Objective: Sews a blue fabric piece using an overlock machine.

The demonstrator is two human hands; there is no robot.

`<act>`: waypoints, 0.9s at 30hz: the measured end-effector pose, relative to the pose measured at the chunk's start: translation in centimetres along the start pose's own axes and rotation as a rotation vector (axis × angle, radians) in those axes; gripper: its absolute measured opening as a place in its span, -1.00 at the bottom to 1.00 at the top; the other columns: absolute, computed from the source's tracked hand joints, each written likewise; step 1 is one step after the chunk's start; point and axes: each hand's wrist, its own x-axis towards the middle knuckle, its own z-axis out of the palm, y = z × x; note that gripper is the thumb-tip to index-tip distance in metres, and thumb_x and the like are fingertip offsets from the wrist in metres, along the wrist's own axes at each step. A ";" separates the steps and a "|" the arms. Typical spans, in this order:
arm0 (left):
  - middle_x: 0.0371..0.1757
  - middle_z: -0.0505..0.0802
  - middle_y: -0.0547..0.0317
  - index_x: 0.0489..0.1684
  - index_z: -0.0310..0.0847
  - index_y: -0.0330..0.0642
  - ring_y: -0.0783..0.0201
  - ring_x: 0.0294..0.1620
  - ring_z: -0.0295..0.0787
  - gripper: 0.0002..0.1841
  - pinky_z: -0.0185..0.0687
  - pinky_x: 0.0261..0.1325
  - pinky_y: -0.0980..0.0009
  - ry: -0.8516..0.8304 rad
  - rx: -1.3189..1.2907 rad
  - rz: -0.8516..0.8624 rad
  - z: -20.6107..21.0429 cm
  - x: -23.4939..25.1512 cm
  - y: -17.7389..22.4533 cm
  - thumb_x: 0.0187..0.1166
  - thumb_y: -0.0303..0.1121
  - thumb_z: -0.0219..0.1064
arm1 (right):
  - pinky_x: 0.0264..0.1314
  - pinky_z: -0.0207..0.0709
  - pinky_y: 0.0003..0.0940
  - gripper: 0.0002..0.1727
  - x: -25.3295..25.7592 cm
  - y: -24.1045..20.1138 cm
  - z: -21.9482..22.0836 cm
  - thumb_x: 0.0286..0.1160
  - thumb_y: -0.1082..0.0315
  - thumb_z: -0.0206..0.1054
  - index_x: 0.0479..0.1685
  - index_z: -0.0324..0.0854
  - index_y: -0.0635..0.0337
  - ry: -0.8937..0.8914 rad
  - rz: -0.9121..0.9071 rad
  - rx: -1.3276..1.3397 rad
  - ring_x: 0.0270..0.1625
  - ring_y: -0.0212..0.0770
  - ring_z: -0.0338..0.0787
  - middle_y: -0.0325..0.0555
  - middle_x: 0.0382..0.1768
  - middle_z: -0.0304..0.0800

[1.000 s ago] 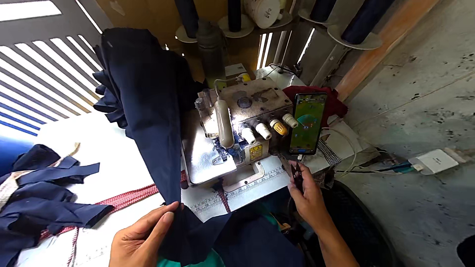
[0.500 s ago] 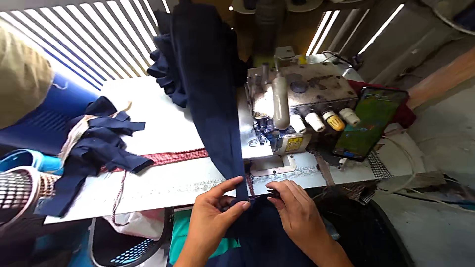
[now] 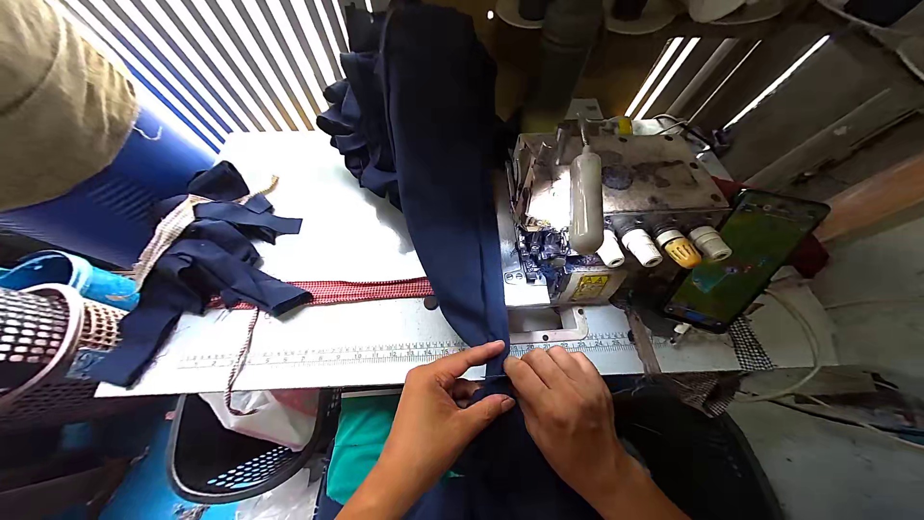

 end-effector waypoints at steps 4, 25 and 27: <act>0.30 0.88 0.26 0.37 0.74 -0.21 0.35 -0.27 0.94 -0.41 0.93 -0.14 0.44 -0.014 0.005 0.011 -0.4 0.0 0.1 0.23 -0.55 0.67 | -0.34 0.33 -0.28 -0.77 0.1 0.1 0.1 0.67 0.32 0.19 -0.15 0.80 0.02 0.013 -0.013 0.001 -0.39 -0.18 0.60 -0.22 -0.42 0.70; -0.01 0.92 0.24 -0.08 0.84 0.01 0.19 -0.03 0.91 -0.90 0.91 0.04 0.28 0.286 0.286 0.713 -4.7 -5.7 6.5 0.55 -0.36 0.50 | -0.30 0.61 -0.20 -0.71 -4.0 -3.1 2.2 0.46 0.07 0.33 -0.11 0.93 -0.08 -0.096 0.263 0.329 -0.39 -0.24 0.80 -0.29 -0.46 0.87; -0.06 0.87 0.30 -0.05 0.72 0.02 0.23 -0.10 0.89 -0.91 0.90 -0.03 0.29 0.476 0.340 0.760 -8.8 -8.2 6.1 0.61 -0.38 0.40 | -0.27 0.68 -0.12 -0.71 -4.6 -0.8 1.9 0.44 0.17 0.31 -0.06 0.94 -0.11 -0.110 0.305 0.224 -0.32 -0.15 0.83 -0.22 -0.42 0.86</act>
